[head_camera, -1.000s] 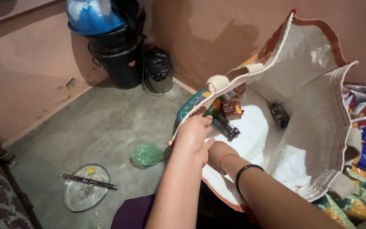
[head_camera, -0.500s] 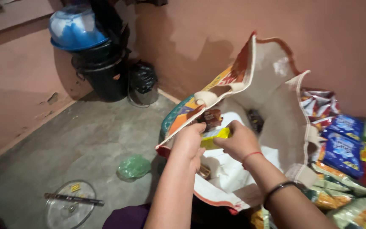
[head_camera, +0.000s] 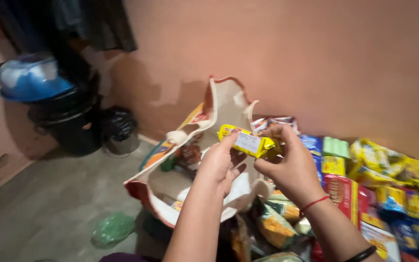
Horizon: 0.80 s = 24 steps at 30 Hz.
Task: The person packs various packaged food items from a table into a reusable tote bag. They handle multiple snack packets and boxes, placing them into the bag and arranging them. The person then folds the empty bag and places it on a nearby stool.
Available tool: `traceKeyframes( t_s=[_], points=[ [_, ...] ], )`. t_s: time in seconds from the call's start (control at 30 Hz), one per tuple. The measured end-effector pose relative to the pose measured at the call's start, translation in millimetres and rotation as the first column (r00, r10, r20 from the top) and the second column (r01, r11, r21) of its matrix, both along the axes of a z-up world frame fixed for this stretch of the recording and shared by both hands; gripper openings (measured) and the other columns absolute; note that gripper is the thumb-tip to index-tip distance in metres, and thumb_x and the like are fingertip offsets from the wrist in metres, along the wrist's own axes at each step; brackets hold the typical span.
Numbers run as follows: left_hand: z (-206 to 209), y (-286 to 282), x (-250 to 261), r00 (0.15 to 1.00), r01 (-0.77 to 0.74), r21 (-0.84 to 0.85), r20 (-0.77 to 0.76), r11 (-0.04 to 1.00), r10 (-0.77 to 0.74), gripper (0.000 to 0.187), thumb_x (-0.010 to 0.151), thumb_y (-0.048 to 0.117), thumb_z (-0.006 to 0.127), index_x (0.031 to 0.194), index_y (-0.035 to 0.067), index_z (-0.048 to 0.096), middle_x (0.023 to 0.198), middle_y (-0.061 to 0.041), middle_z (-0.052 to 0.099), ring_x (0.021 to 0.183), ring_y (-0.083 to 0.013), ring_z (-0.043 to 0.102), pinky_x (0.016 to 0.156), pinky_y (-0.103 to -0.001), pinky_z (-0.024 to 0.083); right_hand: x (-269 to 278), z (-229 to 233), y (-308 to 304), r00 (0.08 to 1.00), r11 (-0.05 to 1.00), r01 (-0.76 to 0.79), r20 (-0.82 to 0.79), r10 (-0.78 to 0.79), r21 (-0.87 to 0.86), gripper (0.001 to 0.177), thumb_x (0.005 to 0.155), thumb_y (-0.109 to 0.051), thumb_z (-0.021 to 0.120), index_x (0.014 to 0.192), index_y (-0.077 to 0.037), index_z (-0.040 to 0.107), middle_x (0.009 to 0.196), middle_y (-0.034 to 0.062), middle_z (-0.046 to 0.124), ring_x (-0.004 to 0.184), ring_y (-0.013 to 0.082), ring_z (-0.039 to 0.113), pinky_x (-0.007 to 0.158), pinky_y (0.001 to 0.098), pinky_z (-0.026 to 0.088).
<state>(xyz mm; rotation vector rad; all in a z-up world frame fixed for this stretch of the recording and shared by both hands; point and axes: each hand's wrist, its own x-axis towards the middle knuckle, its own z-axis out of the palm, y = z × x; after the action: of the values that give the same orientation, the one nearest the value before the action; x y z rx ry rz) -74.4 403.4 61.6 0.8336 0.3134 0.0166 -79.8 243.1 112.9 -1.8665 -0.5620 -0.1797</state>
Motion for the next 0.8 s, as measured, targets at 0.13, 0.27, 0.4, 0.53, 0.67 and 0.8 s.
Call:
traceKeyframes(
  t_s=[0.13, 0.27, 0.4, 0.53, 0.67, 0.8],
  points=[
    [14, -44, 4, 0.993, 0.013, -0.048, 0.121, 0.999, -0.007, 0.032, 0.090, 0.036, 0.068, 0.114, 0.014, 0.068, 0.101, -0.003, 0.072, 0.091, -0.0185, 0.069, 0.081, -0.040, 0.054, -6, 10, -36, 0.999, 0.996, -0.038, -0.003, 0.038, 0.076, 0.051, 0.069, 0.003, 0.075, 0.116, -0.007, 0.058, 0.110, 0.0048, 0.070, 0.096, 0.0111, 0.070, 0.079, 0.0278, 0.061],
    [23, -86, 10, 0.993, -0.037, -0.061, 0.108, 0.997, 0.043, 0.030, 0.090, 0.029, 0.070, 0.114, 0.013, 0.064, 0.101, -0.005, 0.069, 0.091, -0.0205, 0.068, 0.076, -0.041, 0.056, -11, 16, -71, 0.999, 0.995, -0.040, -0.024, 0.043, 0.091, 0.051, 0.067, 0.006, 0.072, 0.116, -0.005, 0.060, 0.110, 0.0066, 0.069, 0.095, 0.0131, 0.070, 0.077, 0.0299, 0.060],
    [29, -125, 19, 0.980, -0.008, -0.096, 0.198, 0.995, 0.027, 0.036, 0.088, 0.024, 0.069, 0.118, 0.005, 0.064, 0.107, -0.012, 0.072, 0.096, -0.0273, 0.071, 0.080, -0.043, 0.058, -13, 29, -113, 0.994, 0.998, -0.024, -0.109, 0.031, 0.066, 0.056, 0.069, 0.004, 0.073, 0.123, -0.006, 0.060, 0.115, 0.0078, 0.070, 0.093, 0.0162, 0.065, 0.077, 0.0315, 0.056],
    [32, -158, 24, 0.964, 0.092, -0.053, 0.255, 0.994, -0.076, 0.038, 0.090, 0.020, 0.067, 0.124, 0.005, 0.059, 0.116, -0.011, 0.071, 0.104, -0.0251, 0.071, 0.088, -0.041, 0.058, -18, 34, -151, 0.967, 0.997, 0.034, -0.255, -0.015, 0.069, 0.065, 0.069, -0.007, 0.082, 0.128, -0.009, 0.058, 0.117, 0.0080, 0.073, 0.099, 0.0160, 0.073, 0.081, 0.0306, 0.060],
    [30, -190, 26, 0.933, 0.171, -0.091, 0.336, 0.981, -0.131, 0.034, 0.092, 0.013, 0.065, 0.123, 0.003, 0.056, 0.113, -0.012, 0.069, 0.101, -0.0252, 0.070, 0.088, -0.041, 0.057, -17, 21, -181, 0.965, 0.986, 0.131, -0.242, -0.102, 0.105, 0.061, 0.070, -0.016, 0.086, 0.127, -0.007, 0.064, 0.119, 0.0070, 0.073, 0.105, 0.0151, 0.070, 0.087, 0.0312, 0.057],
    [20, -216, 28, 0.945, 0.212, -0.083, 0.273, 0.974, -0.182, 0.028, 0.094, 0.013, 0.064, 0.119, 0.003, 0.057, 0.108, -0.009, 0.069, 0.097, -0.0210, 0.069, 0.084, -0.040, 0.056, -6, -4, -210, 0.922, 0.954, 0.301, -0.255, -0.290, 0.003, 0.056, 0.068, -0.020, 0.088, 0.120, -0.007, 0.071, 0.109, 0.0092, 0.077, 0.094, 0.0219, 0.069, 0.084, 0.0375, 0.056]
  ],
)
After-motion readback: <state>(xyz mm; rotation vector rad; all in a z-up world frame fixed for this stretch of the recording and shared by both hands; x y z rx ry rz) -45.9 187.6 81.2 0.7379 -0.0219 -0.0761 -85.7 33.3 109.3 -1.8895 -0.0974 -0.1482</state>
